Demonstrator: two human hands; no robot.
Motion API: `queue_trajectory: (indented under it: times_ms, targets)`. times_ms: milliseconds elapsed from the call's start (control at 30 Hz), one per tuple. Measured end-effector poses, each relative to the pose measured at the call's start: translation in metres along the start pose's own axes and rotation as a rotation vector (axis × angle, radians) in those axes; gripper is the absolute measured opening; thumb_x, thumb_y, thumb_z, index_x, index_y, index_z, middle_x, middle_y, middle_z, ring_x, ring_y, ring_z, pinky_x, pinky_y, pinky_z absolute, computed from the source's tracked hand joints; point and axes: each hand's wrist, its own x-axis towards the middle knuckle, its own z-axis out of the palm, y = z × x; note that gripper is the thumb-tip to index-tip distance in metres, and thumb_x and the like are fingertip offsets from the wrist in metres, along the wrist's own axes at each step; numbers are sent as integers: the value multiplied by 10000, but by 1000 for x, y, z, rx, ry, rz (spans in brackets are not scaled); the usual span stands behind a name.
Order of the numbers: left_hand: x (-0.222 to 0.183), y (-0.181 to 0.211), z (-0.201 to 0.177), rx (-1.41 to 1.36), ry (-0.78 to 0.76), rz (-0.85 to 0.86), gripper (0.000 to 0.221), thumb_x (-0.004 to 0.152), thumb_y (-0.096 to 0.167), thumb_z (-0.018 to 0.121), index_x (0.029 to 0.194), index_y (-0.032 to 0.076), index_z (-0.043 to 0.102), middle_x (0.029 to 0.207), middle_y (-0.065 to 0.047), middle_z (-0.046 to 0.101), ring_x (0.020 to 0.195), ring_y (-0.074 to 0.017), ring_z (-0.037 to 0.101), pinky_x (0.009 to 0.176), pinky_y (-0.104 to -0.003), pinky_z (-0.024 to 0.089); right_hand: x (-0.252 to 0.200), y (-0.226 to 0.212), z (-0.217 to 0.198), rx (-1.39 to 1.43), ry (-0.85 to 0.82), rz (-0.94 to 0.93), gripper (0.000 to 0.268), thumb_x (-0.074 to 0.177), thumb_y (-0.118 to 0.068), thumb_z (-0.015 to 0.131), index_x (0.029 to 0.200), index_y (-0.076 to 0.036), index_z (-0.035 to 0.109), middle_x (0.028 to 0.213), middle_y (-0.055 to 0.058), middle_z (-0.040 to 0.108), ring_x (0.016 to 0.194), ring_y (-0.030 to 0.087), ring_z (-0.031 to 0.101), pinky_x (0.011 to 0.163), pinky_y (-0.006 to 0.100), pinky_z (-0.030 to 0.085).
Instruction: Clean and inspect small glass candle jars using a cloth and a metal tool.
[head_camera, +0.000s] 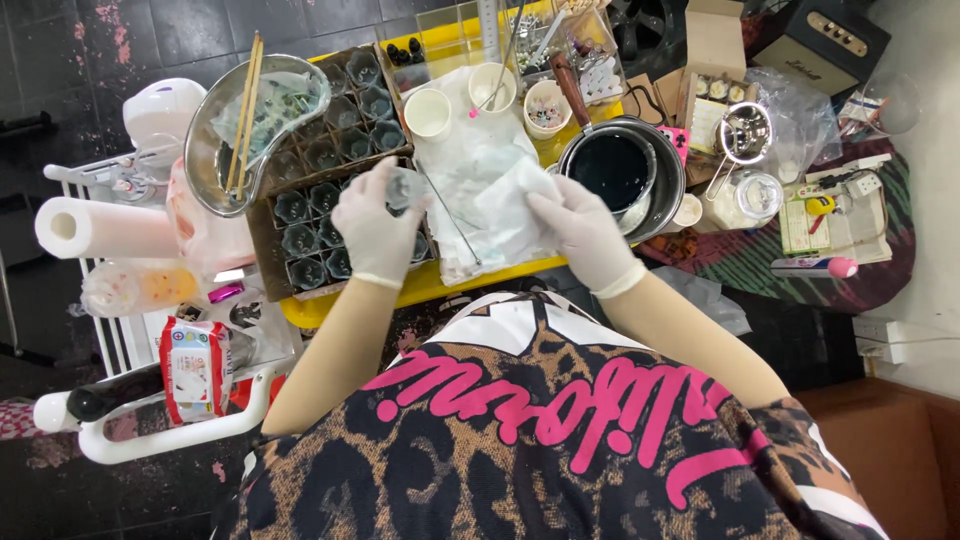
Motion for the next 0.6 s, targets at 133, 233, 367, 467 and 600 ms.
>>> queue_trajectory:
  times_ms: [133,233,367,467,600]
  targets:
    - [12,-37,31,157,-55,-104,680,741,421,897,1316,171,633,1141,-94,668,1090,-326,585,911,-498,397,-24,-22,-9,22,-12,-62,343,1050,-184,603,1323,22,622,1110,1,673,978,74,607,855,231,469]
    - [16,-43,43,229,-42,-184,599,698,442,912,1169,184,646,1119,-62,667,1137,-322,575,924,-496,385,-40,-25,-18,22,-18,-119,355,1069,-180,566,1352,33,591,1191,19,678,1090,85,627,974,242,485]
    - [22,-43,47,342,-119,-252,671,634,517,917,1126,147,651,1146,-76,624,1176,-320,493,950,-513,353,-54,-27,-27,39,40,-143,373,1078,-163,532,1388,43,562,1234,34,666,1131,100,624,1005,256,480]
    - [19,-51,52,370,-156,-270,721,599,576,907,1108,128,662,1172,-92,597,1196,-328,438,952,-526,340,-60,-16,-40,1,70,-176,370,1088,-149,514,1395,54,551,1254,44,660,1146,109,624,1016,265,483]
    - [9,-64,60,378,-52,-199,688,716,634,864,1118,107,680,1207,-109,579,1214,-343,413,953,-545,334,-62,-6,-51,-89,70,-256,354,1103,-116,505,1401,71,544,1271,57,649,1156,117,618,1026,275,487]
